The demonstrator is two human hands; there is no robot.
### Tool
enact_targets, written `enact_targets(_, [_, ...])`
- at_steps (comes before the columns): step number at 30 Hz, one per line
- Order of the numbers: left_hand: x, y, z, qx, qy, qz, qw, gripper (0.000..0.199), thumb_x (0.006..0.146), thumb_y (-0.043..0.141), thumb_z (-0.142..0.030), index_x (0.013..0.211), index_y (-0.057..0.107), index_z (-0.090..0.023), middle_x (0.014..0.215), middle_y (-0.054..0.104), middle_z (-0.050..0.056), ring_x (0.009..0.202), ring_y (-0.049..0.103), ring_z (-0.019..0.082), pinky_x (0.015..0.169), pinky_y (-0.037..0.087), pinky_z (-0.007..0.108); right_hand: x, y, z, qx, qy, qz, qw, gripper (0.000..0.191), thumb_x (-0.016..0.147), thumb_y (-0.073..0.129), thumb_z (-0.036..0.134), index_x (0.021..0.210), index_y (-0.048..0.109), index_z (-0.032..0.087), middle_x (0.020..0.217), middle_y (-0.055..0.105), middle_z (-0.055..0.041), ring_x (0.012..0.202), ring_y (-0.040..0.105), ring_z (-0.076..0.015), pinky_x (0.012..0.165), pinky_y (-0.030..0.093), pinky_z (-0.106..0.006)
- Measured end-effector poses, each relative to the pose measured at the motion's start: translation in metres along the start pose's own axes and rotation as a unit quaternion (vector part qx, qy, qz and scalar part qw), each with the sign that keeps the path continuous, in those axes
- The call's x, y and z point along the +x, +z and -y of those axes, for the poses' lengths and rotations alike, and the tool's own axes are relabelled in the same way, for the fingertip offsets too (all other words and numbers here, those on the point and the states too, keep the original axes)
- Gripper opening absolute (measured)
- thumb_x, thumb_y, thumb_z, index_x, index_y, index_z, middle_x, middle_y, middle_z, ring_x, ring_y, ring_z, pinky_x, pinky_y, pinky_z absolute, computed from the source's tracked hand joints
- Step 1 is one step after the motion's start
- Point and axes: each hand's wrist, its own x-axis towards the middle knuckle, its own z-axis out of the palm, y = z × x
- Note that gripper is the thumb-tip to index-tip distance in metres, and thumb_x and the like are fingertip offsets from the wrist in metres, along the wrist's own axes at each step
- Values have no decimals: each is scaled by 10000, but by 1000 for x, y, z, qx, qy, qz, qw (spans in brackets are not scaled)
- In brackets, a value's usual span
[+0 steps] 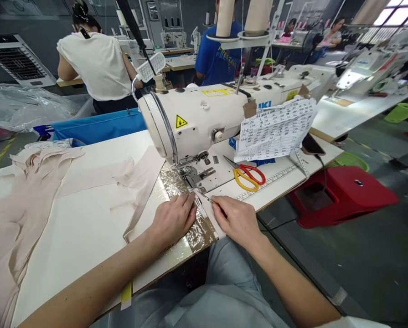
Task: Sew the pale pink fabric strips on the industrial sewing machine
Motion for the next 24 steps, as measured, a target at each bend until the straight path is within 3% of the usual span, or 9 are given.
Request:
enact_targets(9, [-3,2,1,7,17,-22,1000,456,991,363,-292,1381,469,-82,1042,646,126,891,625,230,622,514,321,21,19,12,-32,21,39,998,315,999,392,265,1089,684,188,1006,769,-56,834,714,-186,629,461,-258])
enact_targets(14, [-5,4,1,8,23,-37,999,431,992,361,-282,1359,496,-100,1033,642,122,894,625,230,620,514,323,21,12,15,-22,13,39,999,302,984,399,250,1067,684,198,983,764,-41,823,708,-182,647,469,-265])
enact_targets(18, [-4,4,2,2,27,-27,999,444,990,371,-291,1365,488,-85,1051,639,130,898,628,230,613,517,323,18,8,9,13,-10,17,1000,294,980,413,248,1063,688,187,942,756,-39,808,702,-171,661,485,-264])
enact_targets(24, [-4,4,2,4,17,-27,999,449,992,353,-291,1365,488,-80,1018,636,119,894,629,234,625,524,325,31,19,11,3,-51,37,998,336,1000,369,221,1137,666,145,944,727,-80,871,681,-210,720,504,-299])
